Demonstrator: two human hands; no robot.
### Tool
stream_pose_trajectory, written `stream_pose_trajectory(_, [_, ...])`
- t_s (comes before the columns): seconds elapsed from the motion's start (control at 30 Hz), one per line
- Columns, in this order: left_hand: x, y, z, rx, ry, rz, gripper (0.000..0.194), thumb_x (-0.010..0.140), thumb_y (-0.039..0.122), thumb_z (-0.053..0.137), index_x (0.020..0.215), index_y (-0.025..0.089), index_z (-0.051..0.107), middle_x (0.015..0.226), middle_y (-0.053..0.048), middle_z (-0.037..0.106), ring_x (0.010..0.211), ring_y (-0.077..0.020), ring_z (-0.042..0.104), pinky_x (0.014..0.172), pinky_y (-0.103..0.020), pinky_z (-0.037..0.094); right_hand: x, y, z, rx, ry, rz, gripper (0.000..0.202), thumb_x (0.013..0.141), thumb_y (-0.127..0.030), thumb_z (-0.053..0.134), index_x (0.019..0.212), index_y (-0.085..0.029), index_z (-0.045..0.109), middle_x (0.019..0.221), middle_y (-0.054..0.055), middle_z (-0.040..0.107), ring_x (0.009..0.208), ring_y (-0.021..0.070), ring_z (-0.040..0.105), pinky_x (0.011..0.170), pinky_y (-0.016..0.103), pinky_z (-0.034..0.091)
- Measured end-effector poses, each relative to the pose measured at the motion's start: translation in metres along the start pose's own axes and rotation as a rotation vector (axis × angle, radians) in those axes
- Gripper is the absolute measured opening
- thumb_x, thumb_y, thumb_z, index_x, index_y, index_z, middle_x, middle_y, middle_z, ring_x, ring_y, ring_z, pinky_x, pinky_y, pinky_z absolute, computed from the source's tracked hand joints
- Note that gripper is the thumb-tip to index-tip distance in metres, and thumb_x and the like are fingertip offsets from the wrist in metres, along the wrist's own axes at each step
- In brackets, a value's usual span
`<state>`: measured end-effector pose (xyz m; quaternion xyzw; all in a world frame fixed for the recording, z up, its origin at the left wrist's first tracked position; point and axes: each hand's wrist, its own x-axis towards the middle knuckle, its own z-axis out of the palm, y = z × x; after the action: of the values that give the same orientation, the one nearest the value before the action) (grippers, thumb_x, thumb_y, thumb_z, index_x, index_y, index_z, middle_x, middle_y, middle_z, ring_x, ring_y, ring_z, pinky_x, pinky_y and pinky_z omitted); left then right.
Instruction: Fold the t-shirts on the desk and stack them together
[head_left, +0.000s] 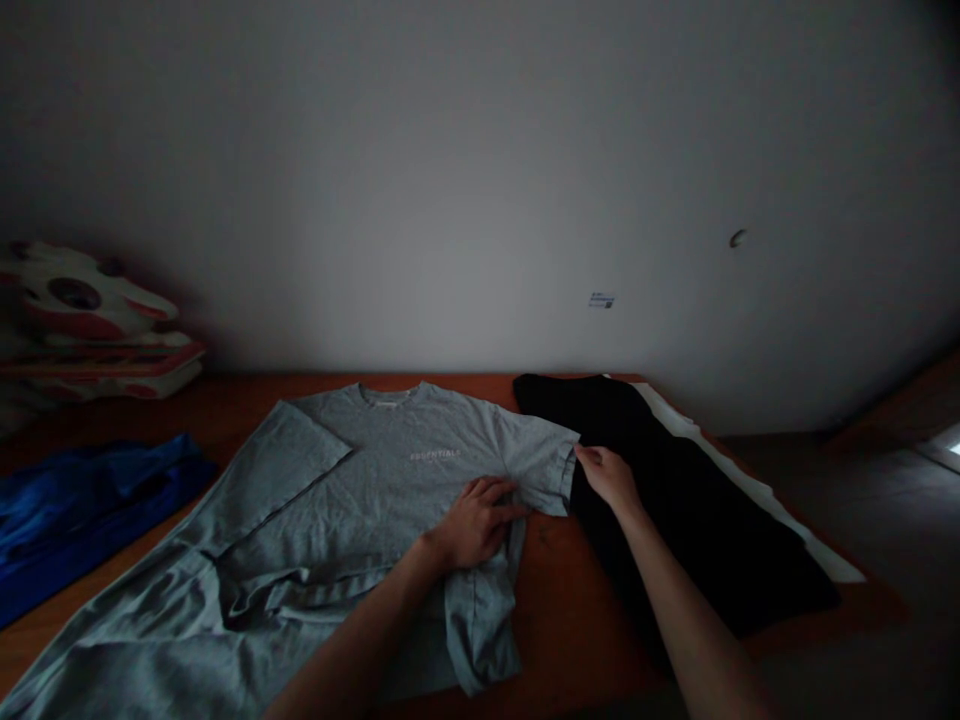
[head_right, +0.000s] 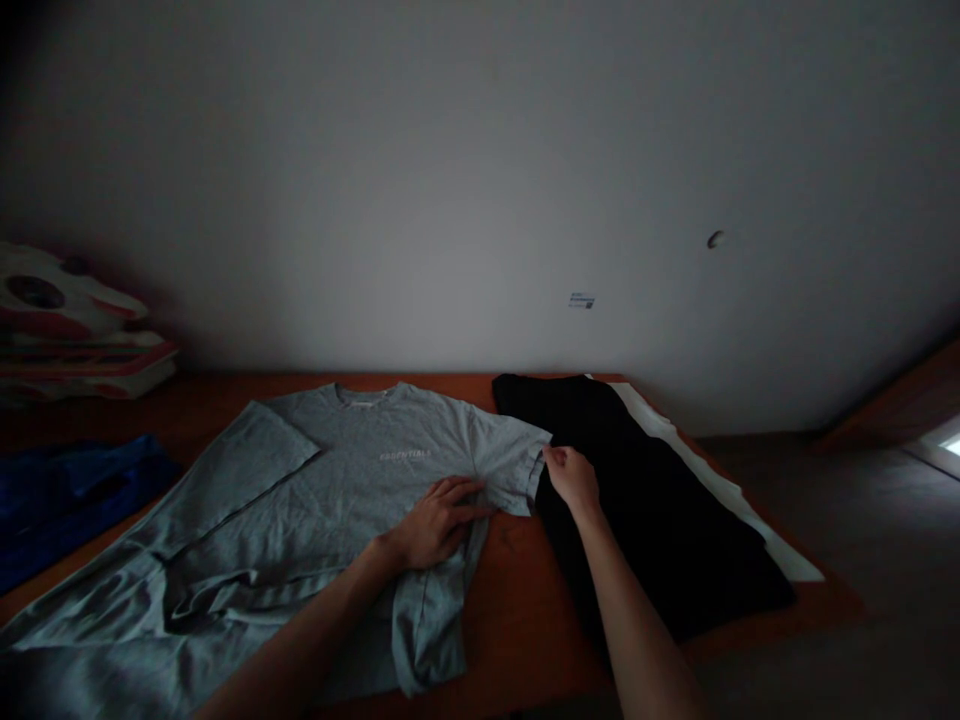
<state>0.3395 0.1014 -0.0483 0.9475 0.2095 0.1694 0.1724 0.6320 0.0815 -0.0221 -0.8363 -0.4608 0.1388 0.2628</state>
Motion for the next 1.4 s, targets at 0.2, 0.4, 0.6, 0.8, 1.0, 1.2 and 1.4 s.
stream_pose_trajectory(0.2, [0.000,-0.001,0.000,-0.020,-0.004,-0.008,0.051,0.088,0.016,0.053,0.136,0.031,0.065,0.150,-0.008,0.055,0.140,-0.0319,0.046,0.114,-0.054,0.038,0.050,-0.001,0.009,0.016,-0.089,0.079,0.033,0.087,-0.046,0.066,0.069,-0.020,0.075,0.070,0.010,0.075,0.086,0.0274,0.075,0.066,0.026,0.048])
stream_pose_trajectory(0.4, [0.001,0.000,0.000,-0.052,-0.046,0.078,0.059,0.086,0.011,0.050,0.141,0.030,0.059,0.151,-0.003,0.056,0.143,-0.0281,0.044,0.121,-0.055,0.028,0.068,-0.001,0.016,0.136,-0.071,0.129,0.031,0.090,-0.041,0.064,0.093,-0.012,0.077,0.083,0.012,0.079,0.077,0.0208,0.075,0.064,0.022,0.050])
stream_pose_trajectory(0.6, [0.001,0.000,-0.002,-0.103,-0.092,0.054,0.062,0.083,0.010,0.049,0.141,0.029,0.059,0.150,-0.002,0.058,0.143,-0.0260,0.046,0.122,-0.055,0.026,0.056,-0.005,0.009,0.192,-0.184,0.114,0.039,0.089,-0.049,0.063,0.081,-0.012,0.075,0.072,0.009,0.075,0.064,0.0166,0.068,0.061,0.023,0.048])
stream_pose_trajectory(0.8, [0.002,-0.001,0.000,-0.112,-0.088,0.054,0.063,0.081,0.011,0.050,0.141,0.030,0.059,0.150,-0.003,0.058,0.143,-0.0272,0.046,0.121,-0.057,0.026,0.019,-0.012,-0.012,0.232,-0.490,0.013,0.032,0.076,-0.045,0.077,0.065,-0.016,0.070,0.063,0.003,0.070,0.056,0.0106,0.055,0.053,0.021,0.039])
stream_pose_trajectory(1.0, [0.002,-0.001,-0.001,-0.121,-0.086,0.048,0.061,0.080,0.010,0.051,0.137,0.030,0.061,0.150,-0.002,0.058,0.142,-0.0265,0.047,0.121,-0.056,0.026,0.003,-0.017,-0.012,0.246,-0.492,0.038,0.015,0.069,-0.027,0.078,0.072,-0.018,0.067,0.062,-0.002,0.068,0.057,0.0102,0.054,0.053,0.020,0.036])
stream_pose_trajectory(1.2, [0.003,0.000,-0.001,-0.175,-0.042,0.060,0.057,0.078,0.009,0.050,0.131,0.026,0.063,0.143,-0.005,0.064,0.137,-0.0250,0.052,0.121,-0.054,0.026,-0.015,-0.021,-0.015,0.259,-0.542,0.142,0.025,0.073,-0.032,0.079,0.086,-0.019,0.062,0.071,0.002,0.074,0.052,0.0089,0.053,0.046,0.019,0.031])
stream_pose_trajectory(1.4, [0.003,0.002,-0.004,-0.186,-0.033,0.069,0.054,0.079,0.010,0.049,0.129,0.025,0.063,0.142,-0.006,0.064,0.135,-0.0252,0.054,0.120,-0.053,0.027,-0.038,-0.030,-0.012,0.185,-0.610,0.131,0.027,0.075,-0.036,0.081,0.073,-0.018,0.061,0.063,-0.002,0.065,0.048,0.0058,0.041,0.041,0.018,0.025])
